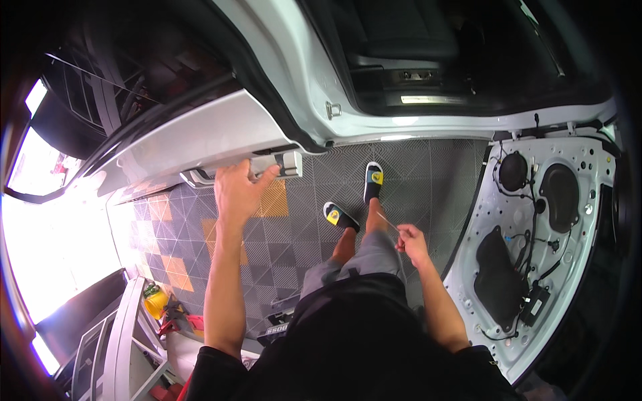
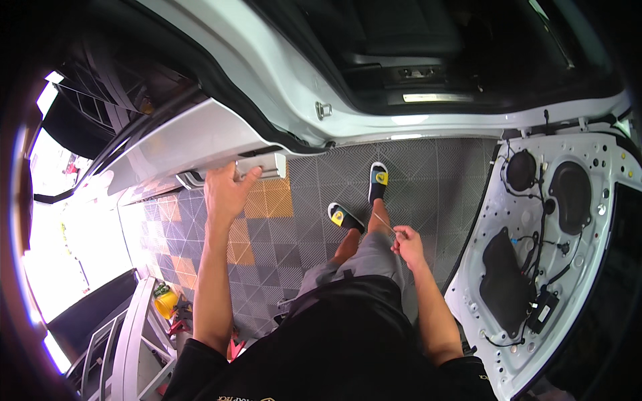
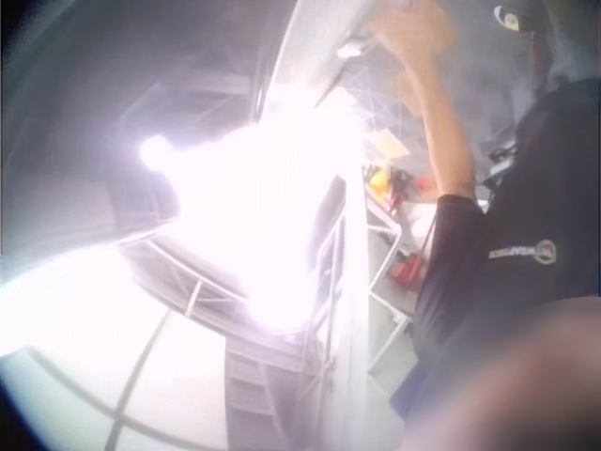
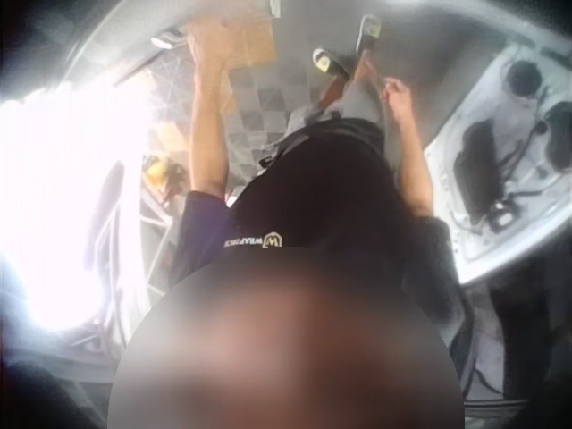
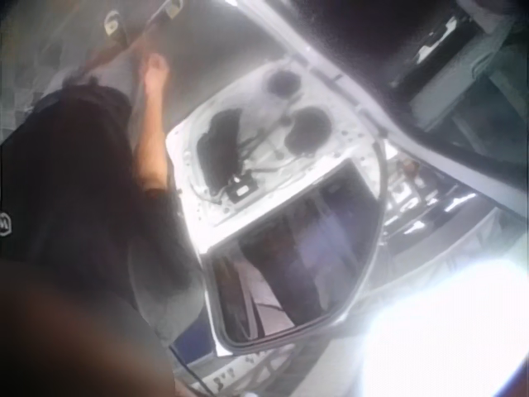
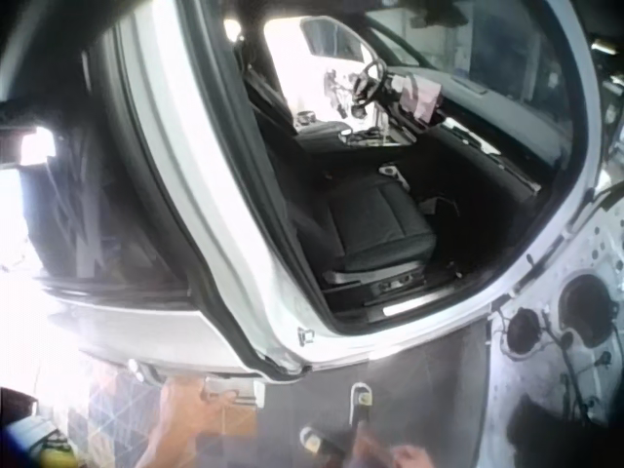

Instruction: The person installs a car door panel by aligning it with the door frame, securing it with clips, and fastening screws with a screwdriver. The person repeatedly checks fitment and adjusts the panel while working on the interior of a white car door in a garage.

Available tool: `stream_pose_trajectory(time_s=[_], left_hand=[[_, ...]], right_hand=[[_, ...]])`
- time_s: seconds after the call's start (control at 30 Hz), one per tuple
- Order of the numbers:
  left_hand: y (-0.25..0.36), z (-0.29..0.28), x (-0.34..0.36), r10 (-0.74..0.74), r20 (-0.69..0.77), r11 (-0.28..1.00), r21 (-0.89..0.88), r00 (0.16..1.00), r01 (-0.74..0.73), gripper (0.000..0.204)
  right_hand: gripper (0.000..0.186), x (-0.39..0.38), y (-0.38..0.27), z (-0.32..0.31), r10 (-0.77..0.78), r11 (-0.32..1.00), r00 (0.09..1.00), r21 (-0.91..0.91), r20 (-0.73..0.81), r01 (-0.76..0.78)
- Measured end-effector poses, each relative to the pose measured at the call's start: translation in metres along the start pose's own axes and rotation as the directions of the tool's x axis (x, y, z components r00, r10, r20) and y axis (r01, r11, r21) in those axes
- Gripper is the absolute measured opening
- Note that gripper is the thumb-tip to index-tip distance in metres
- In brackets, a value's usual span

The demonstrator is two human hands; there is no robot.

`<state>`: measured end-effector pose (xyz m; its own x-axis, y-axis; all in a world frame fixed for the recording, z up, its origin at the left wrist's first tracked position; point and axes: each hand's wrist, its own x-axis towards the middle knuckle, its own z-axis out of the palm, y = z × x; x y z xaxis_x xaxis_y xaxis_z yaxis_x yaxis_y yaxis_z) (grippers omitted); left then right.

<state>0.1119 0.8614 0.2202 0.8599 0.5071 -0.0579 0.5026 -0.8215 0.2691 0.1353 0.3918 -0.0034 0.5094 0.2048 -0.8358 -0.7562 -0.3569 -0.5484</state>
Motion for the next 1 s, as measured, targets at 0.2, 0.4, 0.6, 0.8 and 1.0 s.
stream_pose_trajectory(time_s=[0.2, 0.4, 0.6, 0.8, 1.0], left_hand=[[-0.002, -0.004, 0.003, -0.017, 0.014, 1.0, -0.021, 1.0, 0.018, 0.07], [0.005, -0.01, 0.002, -0.051, -0.026, 0.997, -0.057, 0.998, 0.05, 0.066], [-0.002, -0.013, -0.008, -0.033, -0.094, 0.998, -0.061, 0.995, 0.027, 0.07], [-0.006, -0.013, -0.012, -0.021, -0.146, 0.996, -0.093, 0.989, 0.008, 0.069], [-0.02, -0.035, -0.015, -0.045, 0.083, 0.985, -0.165, 0.996, 0.058, 0.062]], right_hand=[[0.022, 0.026, 0.004, -0.025, -0.038, 0.969, 0.999, -0.247, -0.036, 0.028], [0.02, 0.05, -0.048, -0.067, -0.082, 0.799, 0.989, -0.602, -0.123, -0.008], [0.022, 0.049, -0.153, -0.038, -0.295, 0.796, 0.951, -0.574, -0.092, 0.191], [0.024, 0.031, -0.198, -0.003, -0.442, 0.773, 0.897, -0.501, 0.016, 0.39], [0.025, 0.051, -0.122, -0.04, -0.416, 0.825, 0.904, -0.458, -0.096, 0.331]])
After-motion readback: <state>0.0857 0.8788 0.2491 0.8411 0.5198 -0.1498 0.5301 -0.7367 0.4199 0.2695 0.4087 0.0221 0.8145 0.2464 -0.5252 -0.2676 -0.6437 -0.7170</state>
